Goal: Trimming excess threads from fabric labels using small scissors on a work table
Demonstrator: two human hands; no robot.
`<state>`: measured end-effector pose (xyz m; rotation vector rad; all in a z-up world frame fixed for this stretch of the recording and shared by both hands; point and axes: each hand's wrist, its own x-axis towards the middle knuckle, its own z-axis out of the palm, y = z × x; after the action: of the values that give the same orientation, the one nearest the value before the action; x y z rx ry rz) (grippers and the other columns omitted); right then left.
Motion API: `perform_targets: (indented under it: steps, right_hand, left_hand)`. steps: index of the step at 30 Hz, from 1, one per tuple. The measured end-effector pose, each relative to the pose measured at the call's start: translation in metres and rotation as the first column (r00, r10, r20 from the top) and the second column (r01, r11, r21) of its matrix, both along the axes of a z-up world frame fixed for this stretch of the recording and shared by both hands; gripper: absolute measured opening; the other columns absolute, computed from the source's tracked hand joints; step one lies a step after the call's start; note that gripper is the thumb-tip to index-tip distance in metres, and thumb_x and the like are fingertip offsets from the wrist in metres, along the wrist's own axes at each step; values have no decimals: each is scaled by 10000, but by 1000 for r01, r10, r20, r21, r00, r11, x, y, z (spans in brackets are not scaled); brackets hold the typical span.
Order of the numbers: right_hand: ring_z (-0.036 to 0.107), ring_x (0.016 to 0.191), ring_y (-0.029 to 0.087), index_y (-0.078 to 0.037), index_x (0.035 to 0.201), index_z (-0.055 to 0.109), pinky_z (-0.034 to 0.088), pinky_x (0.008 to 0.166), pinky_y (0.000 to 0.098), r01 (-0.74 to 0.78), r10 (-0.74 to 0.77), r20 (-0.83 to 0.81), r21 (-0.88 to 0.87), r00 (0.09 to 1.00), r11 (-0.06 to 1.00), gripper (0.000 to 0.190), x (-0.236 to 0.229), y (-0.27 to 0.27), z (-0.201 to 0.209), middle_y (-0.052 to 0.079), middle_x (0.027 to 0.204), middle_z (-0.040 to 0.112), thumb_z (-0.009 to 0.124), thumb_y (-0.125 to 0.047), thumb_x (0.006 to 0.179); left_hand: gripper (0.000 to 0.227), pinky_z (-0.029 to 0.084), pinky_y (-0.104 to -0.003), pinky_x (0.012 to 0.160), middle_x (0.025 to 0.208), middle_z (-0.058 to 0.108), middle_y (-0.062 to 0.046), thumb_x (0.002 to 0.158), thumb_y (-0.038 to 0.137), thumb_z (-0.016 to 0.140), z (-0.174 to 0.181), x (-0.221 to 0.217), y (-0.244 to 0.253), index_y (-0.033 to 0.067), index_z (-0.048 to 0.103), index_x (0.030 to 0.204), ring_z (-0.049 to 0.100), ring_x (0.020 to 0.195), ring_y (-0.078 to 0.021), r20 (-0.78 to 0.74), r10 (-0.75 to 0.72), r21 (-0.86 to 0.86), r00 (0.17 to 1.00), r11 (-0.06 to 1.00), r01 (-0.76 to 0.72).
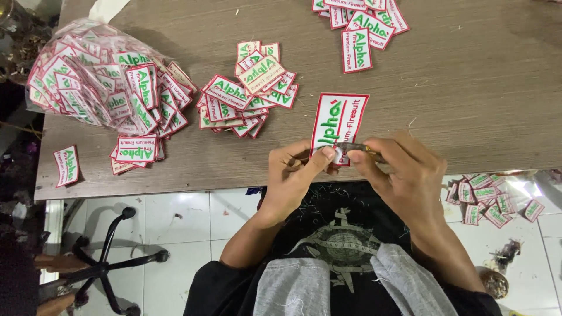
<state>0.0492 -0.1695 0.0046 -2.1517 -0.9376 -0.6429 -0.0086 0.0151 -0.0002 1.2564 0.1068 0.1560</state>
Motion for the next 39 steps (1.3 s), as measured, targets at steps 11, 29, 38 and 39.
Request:
perform_targets:
  steps: [11,29,38,39]
  right_hand:
    - [440,576,69,-21,836,670,470,499,236,-51,309,-462,490,832,870,138,8,3,-30,26,598,481,730,-28,961]
    - [603,725,209,-148,1024,753,465,660,356,349,-273,346,-179,898,920,301,2,-21,5,12,855,621,727,-443,1083]
    - [601,724,197,-57,1083,778,460,623,326,130,-104,221,-105,970,986,323,6,-16,7,69,877,632,734,-373,1032]
    - [583,711,189,-60,1108,788,449,615,322,148,-113,249,-127,962,981,323,6,-16,7,67,884,636,735,-371,1043]
  left_hand:
    - [170,641,-349,685,755,732,-154,856,67,827,-1,10,-16,-44,752,959,705,747,-169,98,66,-64,993,996,-60]
    - [336,240,-245,565,638,398,72,950,213,698,18,7,-9,110,528,679,329,627,-54,70,-7,170,998,985,-5]
    - [250,286,-238,631,708,447,106,964,200,693,9,9,-3,135,587,747,363,679,-46,100,-32,85,994,996,23]
    - [217,324,-230,630,720,500,107,960,181,701,9,9,-2,121,626,765,412,685,-38,97,-31,110,995,994,20]
